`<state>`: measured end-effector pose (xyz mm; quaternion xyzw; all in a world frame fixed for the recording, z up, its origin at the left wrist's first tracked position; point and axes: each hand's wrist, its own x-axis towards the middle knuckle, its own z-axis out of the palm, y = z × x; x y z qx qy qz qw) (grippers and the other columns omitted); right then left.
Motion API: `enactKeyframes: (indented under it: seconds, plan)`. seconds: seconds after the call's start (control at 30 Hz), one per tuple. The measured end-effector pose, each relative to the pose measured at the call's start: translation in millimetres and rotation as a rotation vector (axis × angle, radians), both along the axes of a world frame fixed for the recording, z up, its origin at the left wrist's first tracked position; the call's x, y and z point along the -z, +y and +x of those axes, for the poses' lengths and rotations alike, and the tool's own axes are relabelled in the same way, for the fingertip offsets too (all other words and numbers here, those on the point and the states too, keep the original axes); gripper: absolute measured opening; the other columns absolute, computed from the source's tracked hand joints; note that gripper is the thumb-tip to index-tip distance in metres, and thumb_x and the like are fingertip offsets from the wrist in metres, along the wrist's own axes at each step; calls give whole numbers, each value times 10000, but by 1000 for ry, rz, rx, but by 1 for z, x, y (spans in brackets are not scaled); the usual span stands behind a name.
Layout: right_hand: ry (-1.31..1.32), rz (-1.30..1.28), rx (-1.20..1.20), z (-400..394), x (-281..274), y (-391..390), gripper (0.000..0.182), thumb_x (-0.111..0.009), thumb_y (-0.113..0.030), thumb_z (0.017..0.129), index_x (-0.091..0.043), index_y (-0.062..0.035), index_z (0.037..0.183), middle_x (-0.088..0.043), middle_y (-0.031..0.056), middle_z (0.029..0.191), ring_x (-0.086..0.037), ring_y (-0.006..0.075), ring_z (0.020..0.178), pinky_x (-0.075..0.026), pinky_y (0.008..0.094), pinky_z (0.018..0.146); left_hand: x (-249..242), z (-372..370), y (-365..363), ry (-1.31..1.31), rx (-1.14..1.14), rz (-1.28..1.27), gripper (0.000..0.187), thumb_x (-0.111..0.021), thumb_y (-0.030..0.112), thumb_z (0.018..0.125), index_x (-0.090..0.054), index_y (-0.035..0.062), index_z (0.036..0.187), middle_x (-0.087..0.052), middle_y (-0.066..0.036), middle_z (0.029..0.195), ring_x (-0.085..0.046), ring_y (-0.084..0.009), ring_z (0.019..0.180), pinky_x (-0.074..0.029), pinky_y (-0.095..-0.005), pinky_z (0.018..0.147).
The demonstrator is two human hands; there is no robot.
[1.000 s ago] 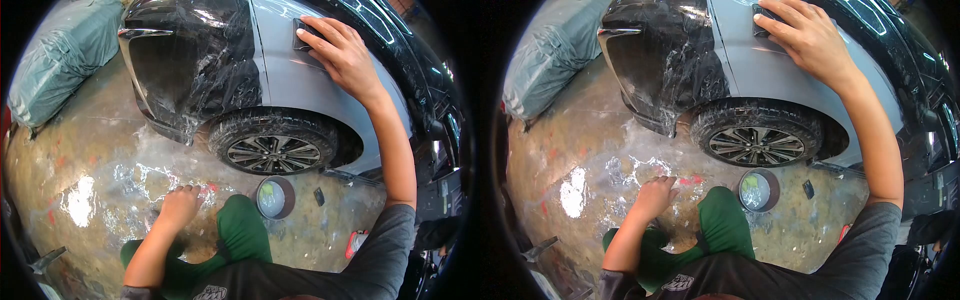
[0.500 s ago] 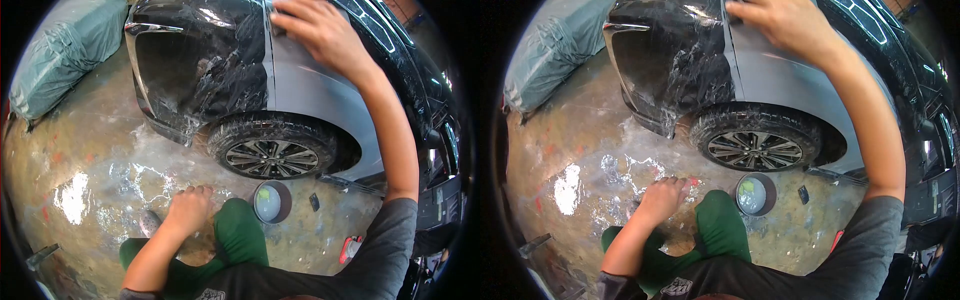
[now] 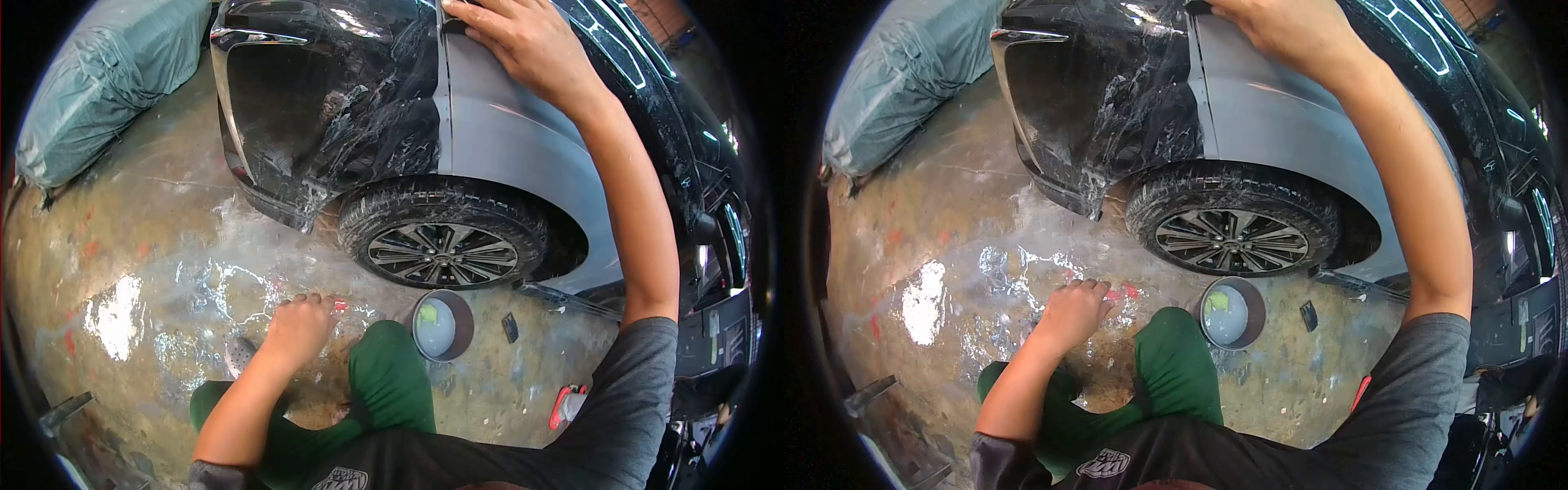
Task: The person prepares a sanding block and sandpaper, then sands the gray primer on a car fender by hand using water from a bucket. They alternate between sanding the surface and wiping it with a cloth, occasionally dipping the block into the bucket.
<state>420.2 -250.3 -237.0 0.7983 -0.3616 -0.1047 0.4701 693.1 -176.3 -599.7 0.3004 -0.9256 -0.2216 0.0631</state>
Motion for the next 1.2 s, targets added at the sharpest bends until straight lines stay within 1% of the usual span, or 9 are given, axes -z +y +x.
enactKeyframes:
  seconds: [0.27,0.3,0.37,0.47,0.67,0.7,0.87,1.07,1.2]
  plan:
    - [30,-63,-63,-19,14,2,435,-710,-147,903,-644,-176,1333,-598,28,1441,-554,262,1318,-451,430,1066,-2,5,4,122,5,-78,304,-707,268,919,-706,33,1112,-737,-164,997,-726,-334,918,-592,-444,766]
    - [-52,56,14,6,-3,-1,288,-665,-174,927,-654,-99,1204,-627,115,1341,-568,302,1243,-447,434,1043,-2,3,4,97,6,-60,301,-707,267,919,-706,33,1108,-737,-165,997,-726,-333,913,-592,-441,765]
    - [-58,26,-6,5,-4,-6,289,-665,-168,924,-655,-97,1204,-625,114,1342,-570,304,1233,-458,432,1016,-1,-1,1,44,6,-28,295,-706,266,921,-708,31,1099,-738,-167,995,-728,-332,903,-592,-436,764]
    - [49,-40,3,-23,18,17,435,-713,-150,901,-645,-176,1330,-601,21,1436,-558,268,1306,-453,433,1062,-1,0,2,84,8,-35,275,-694,266,930,-707,32,1075,-735,-167,957,-728,-337,865,-590,-436,739]
    - [32,-19,-68,-19,10,5,423,-705,-121,895,-647,-155,1313,-599,42,1429,-546,275,1303,-455,438,1030,-1,-2,7,182,39,-69,275,-675,272,946,-706,24,1060,-734,-168,958,-728,-342,869,-591,-443,739]
    - [-71,76,33,8,1,6,289,-659,-167,927,-655,-98,1207,-626,117,1343,-567,303,1237,-460,431,1000,4,-5,5,135,38,-71,292,-687,276,926,-702,27,1077,-736,-154,954,-730,-326,874,-594,-441,741]
    - [49,-16,3,-24,30,29,427,-698,-103,882,-655,-155,1304,-589,33,1444,-545,284,1308,-448,440,1047,12,-6,5,122,40,-118,349,-725,279,877,-697,28,1118,-740,-125,949,-735,-298,886,-605,-426,736]
    - [6,41,-32,-17,-4,-3,352,-671,-135,907,-658,-139,1258,-603,72,1408,-563,286,1266,-454,442,1025,14,-10,9,119,55,-77,329,-736,274,867,-697,31,1085,-743,-131,958,-738,-299,885,-610,-427,742]
    - [77,2,-31,-11,10,10,386,-676,-116,896,-651,-151,1279,-596,60,1427,-563,283,1276,-458,437,1027,14,-8,8,68,38,-38,287,-662,280,952,-711,29,1081,-741,-155,957,-723,-330,891,-594,-448,767]
